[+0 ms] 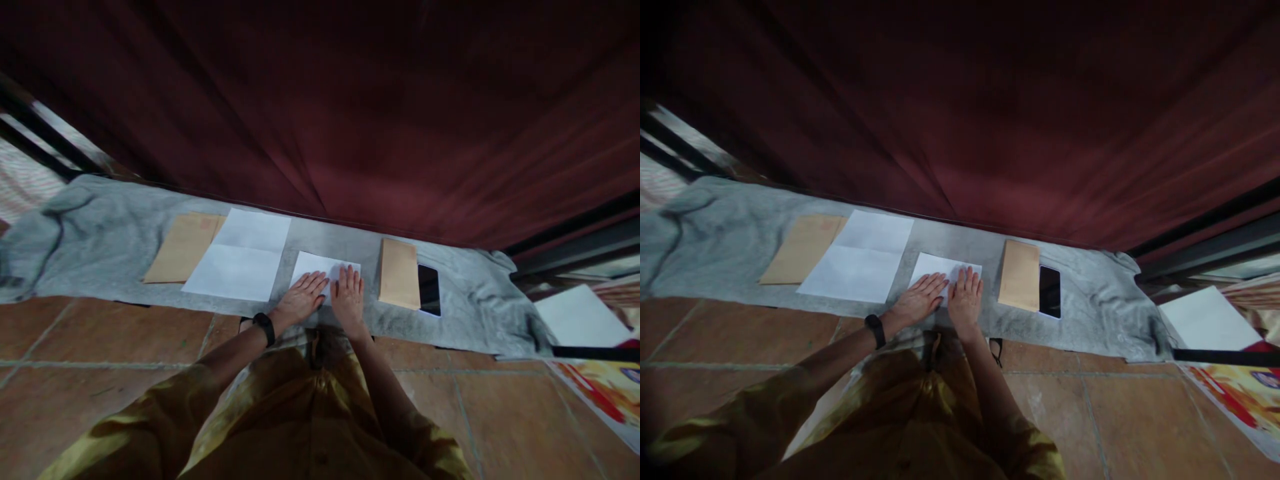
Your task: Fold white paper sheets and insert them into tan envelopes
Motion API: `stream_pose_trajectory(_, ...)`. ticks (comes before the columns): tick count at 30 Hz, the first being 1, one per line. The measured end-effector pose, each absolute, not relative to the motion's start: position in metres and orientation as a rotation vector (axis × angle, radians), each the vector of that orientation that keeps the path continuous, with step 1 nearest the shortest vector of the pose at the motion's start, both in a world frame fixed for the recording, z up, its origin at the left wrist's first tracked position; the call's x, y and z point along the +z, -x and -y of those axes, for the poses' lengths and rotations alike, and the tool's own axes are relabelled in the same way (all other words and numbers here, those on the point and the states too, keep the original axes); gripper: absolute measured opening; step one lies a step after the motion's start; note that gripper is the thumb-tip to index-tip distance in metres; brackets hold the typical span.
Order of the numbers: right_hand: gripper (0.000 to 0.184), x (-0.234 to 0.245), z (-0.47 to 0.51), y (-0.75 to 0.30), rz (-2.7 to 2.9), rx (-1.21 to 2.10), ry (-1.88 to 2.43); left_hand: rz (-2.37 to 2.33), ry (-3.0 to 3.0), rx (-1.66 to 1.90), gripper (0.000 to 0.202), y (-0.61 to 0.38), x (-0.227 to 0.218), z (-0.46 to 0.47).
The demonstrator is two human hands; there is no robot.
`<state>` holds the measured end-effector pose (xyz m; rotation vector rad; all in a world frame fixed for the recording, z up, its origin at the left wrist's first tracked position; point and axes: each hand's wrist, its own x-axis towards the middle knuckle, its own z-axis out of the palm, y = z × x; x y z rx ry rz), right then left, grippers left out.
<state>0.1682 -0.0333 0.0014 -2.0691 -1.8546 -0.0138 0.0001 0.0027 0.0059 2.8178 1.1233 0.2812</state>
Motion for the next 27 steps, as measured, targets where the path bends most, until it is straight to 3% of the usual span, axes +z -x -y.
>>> stream_pose_trajectory(6, 0.046, 0.003, 0.01, -0.151, 2.041, 0.122, 1.952, -1.146, -2.819, 0.273, 0.05, 0.001, 0.001, -0.003)
stream_pose_trajectory(27, 0.05, -0.007, 0.007, -0.177, 1.917, 0.025, 2.026, -1.138, -2.776, 0.387, 0.054, 0.006, -0.003, -0.006)
